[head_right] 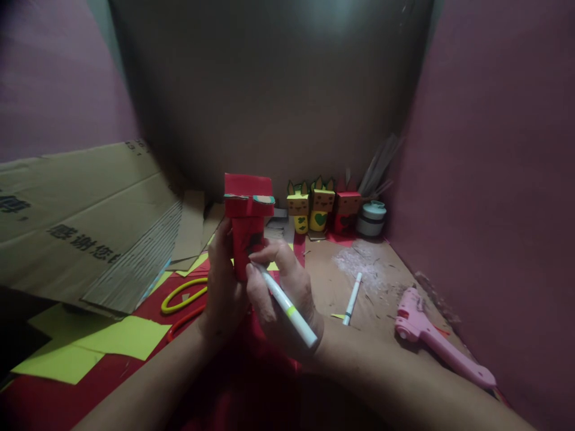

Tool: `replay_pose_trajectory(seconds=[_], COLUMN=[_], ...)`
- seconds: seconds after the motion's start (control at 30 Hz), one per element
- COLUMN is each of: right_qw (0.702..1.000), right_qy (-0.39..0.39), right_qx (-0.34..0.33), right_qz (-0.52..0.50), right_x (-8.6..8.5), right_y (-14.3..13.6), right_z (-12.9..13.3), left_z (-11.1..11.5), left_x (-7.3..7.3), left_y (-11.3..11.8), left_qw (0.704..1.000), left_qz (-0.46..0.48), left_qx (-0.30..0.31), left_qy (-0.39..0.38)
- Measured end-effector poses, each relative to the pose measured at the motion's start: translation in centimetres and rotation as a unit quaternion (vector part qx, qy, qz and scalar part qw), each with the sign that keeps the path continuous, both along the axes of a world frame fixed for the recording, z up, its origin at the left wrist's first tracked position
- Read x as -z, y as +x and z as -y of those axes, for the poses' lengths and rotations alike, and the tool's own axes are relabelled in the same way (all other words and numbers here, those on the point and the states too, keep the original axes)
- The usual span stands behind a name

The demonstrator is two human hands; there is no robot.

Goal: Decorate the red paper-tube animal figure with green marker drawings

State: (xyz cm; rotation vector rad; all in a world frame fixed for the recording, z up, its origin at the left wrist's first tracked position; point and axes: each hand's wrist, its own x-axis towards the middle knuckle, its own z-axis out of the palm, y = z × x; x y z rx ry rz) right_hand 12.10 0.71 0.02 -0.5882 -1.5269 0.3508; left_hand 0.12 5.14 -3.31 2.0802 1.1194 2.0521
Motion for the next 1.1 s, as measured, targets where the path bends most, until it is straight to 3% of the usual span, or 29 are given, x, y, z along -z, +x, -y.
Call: replay_pose_trajectory(seconds=[0.13, 0.57, 1.1], right_qw=[1.0, 1.0, 1.0], right_qy=[0.001, -0.001, -0.012], right_qx=[-0.011, 0.006, 0.006], right_qz=[0.006, 0.015, 0.014], right_x=[0.22, 0.04, -0.3], right_y=[-0.22, -0.01, -0.06], right_z=[0.17, 0.21, 0.21], left_z=[0.06, 0.2, -0.1], left_x=[0.02, 0.0, 0.41], left_y=[-0.2, -0.28, -0.22], left_qw=[0.998, 0.997, 0.993], left_qz=[-0.038, -0.045, -0.07], left_qx=[-0.056, -0.065, -0.09], left_qy=[0.014, -0.006, 0.029])
